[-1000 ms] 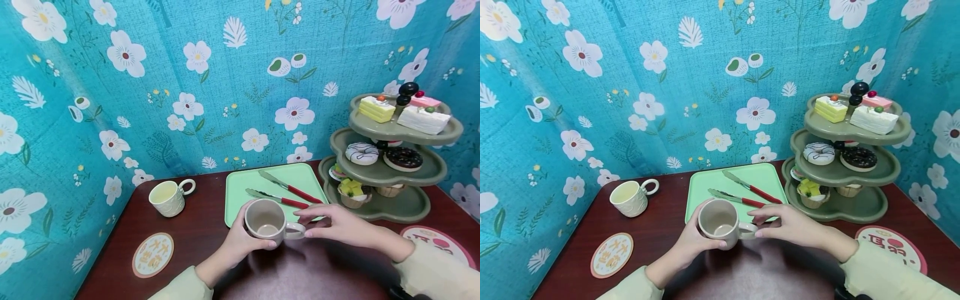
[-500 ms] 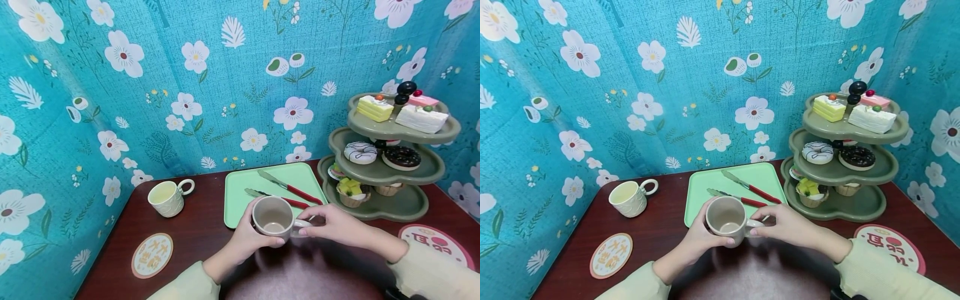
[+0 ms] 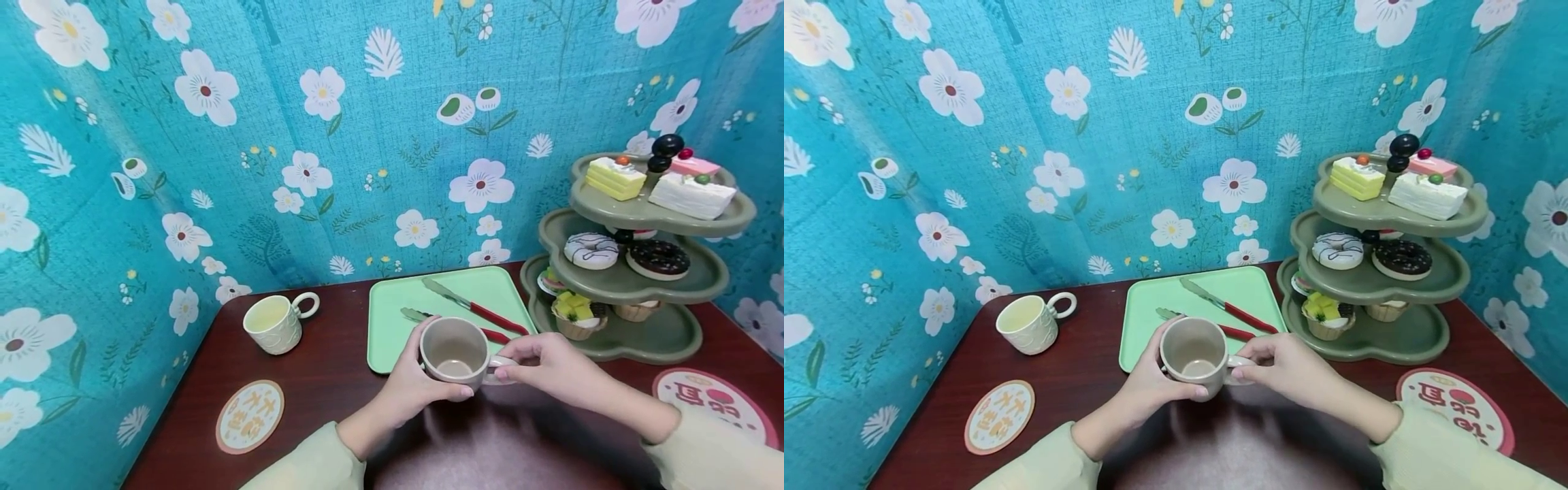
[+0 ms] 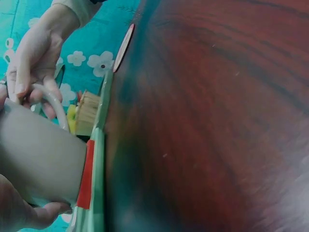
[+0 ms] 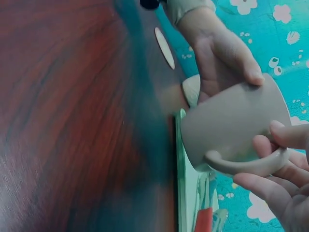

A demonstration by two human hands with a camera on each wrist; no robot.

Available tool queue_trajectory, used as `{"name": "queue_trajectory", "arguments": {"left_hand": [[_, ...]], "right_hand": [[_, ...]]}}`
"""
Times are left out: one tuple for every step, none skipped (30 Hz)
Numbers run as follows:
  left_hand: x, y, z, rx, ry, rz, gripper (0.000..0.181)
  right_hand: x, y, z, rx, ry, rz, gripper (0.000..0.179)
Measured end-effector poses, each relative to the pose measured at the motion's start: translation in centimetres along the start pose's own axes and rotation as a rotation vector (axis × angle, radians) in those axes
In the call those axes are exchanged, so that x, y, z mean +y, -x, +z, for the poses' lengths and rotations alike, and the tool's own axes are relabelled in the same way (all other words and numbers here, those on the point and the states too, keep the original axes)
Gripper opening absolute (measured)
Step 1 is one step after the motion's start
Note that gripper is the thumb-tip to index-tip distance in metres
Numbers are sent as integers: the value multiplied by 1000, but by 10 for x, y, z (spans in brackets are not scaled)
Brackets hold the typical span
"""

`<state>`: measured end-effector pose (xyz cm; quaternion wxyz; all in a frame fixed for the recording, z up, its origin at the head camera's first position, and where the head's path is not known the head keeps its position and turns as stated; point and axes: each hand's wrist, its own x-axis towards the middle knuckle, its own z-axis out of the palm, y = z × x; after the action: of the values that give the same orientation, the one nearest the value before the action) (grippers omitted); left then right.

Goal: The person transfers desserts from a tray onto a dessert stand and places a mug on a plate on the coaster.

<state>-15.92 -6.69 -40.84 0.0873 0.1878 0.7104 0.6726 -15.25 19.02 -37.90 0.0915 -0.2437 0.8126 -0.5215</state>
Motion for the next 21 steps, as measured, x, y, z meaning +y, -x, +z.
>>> {"name": "queue_trajectory", "arguments": {"left_hand": [[1,-1,-1,-14,-6,-1,102],[3,-2,-1,-27,-14,-4,102],[4,-3,-2,-39,-21,-7,102],[5,-4,-2,-51,-25,-10,102],[5,-5,-3,-63,-27,-7,102],[6,-5,-3,-71,-30,-6,102],[7,-6,-3,-75,-36,-9,102],[7,-6,-4,-78,-39,-17,101],[8,-6,-4,-81,-38,-21,101],[9,-7,-5,-87,-33,-23,101],[9,-7,-5,-93,-29,-22,101],[9,-7,-6,-97,-23,-21,100],[10,-7,-7,-102,-24,-21,99],[11,-7,-9,-106,-28,-20,98],[11,-7,-11,-111,-34,-17,97],[12,-7,-13,-117,-40,-15,97],[13,-7,-15,-120,-48,-14,96],[14,-6,-17,-122,-60,-17,95],[15,-6,-19,-126,-71,-23,94],[16,-5,-22,-131,-76,-26,94],[18,-5,-24,-135,-80,-25,92]], "right_hand": [[-1,1,0,9,-23,15,18],[-2,3,0,16,-48,28,20],[-2,4,0,23,-70,37,21],[-2,5,-1,29,-84,43,22],[-2,5,-1,34,-98,50,22],[-2,6,-2,39,-102,53,22],[-2,7,-3,43,-102,51,22],[-2,7,-4,49,-102,52,22],[-2,8,-5,52,-102,51,22],[-2,8,-6,56,-102,50,22],[-2,9,-8,61,-102,49,21],[-3,10,-10,65,-99,51,21],[-3,10,-12,68,-93,44,21],[-3,11,-13,70,-94,37,21],[-4,12,-15,70,-93,27,21],[-4,12,-17,72,-90,20,21],[-5,13,-19,77,-83,17,21],[-5,13,-21,79,-79,15,21],[-6,14,-23,82,-69,5,21],[-6,15,-26,86,-62,5,21],[-7,16,-28,91,-54,7,21]]}}
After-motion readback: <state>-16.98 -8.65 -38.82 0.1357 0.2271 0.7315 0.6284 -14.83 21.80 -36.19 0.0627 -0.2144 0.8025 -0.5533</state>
